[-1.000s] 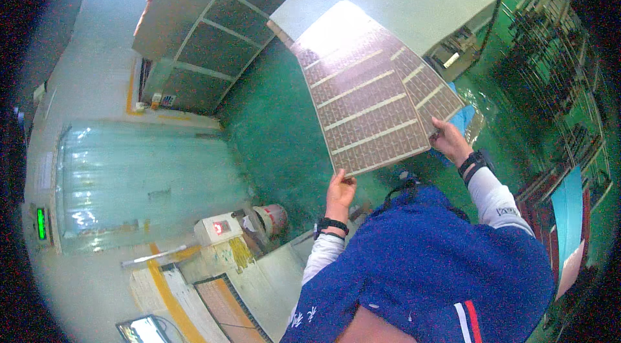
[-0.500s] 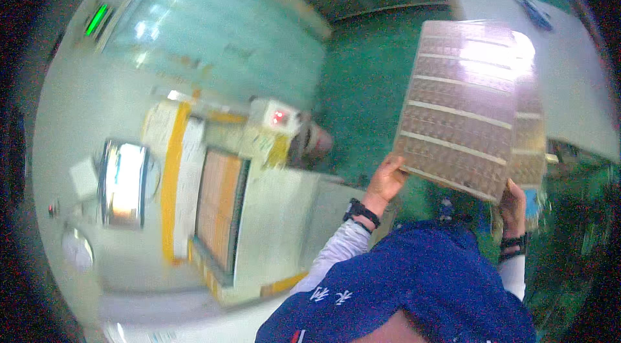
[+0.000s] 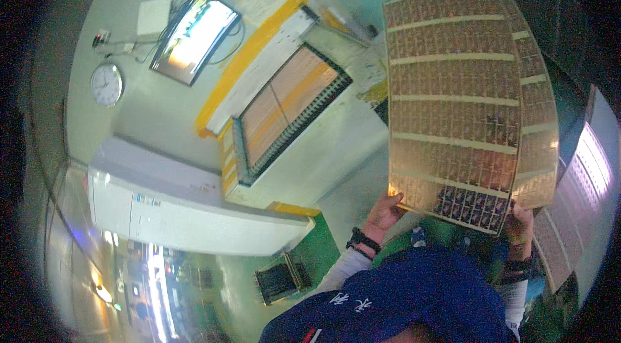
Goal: Loading grid-patterned panels into an industrial printing or processing machine.
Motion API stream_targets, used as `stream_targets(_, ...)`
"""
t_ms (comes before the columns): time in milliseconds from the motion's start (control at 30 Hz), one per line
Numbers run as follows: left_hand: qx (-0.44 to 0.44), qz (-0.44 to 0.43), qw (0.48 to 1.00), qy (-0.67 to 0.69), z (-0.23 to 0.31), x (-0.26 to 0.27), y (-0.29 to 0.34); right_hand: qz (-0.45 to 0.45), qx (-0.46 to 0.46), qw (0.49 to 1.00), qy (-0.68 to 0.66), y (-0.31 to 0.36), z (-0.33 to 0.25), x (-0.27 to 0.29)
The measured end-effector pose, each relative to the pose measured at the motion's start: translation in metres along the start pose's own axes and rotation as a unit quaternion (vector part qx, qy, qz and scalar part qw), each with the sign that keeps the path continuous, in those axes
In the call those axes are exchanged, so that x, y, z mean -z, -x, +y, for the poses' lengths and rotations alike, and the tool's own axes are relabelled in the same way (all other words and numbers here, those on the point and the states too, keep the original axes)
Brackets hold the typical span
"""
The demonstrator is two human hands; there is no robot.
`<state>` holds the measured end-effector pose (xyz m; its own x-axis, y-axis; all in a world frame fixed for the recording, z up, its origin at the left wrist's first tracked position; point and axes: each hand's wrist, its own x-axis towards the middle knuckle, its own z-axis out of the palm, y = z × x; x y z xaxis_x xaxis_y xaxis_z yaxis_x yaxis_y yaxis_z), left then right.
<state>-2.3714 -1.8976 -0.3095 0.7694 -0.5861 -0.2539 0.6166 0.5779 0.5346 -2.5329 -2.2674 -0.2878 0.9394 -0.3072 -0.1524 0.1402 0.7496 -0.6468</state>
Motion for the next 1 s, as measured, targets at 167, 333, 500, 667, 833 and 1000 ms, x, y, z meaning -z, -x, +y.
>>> stream_targets(167,-0.067,0.050,0.996,0.039,0.053,0.007,0.099,-0.053,-0.060,0.995,0.055,0.017,0.001,-0.167)
stream_targets(333,-0.195,0.103,0.972,-0.076,0.033,0.044,0.166,-0.057,-0.160,0.976,0.139,0.007,0.027,-0.164)
stream_targets(500,-0.200,0.237,0.950,0.034,0.053,0.032,0.223,-0.091,-0.240,0.952,0.166,-0.013,0.072,-0.200)
stream_targets(667,-0.268,0.217,0.937,0.049,0.053,0.074,0.248,-0.065,-0.219,0.971,0.074,-0.022,0.115,-0.256)
stream_targets(833,-0.305,0.271,0.910,0.077,0.046,0.086,0.259,-0.122,-0.314,0.940,0.059,-0.055,0.135,-0.216)
stream_targets(1000,-0.349,0.264,0.888,0.143,0.050,0.115,0.281,-0.103,-0.319,0.941,0.042,-0.068,0.166,-0.207)
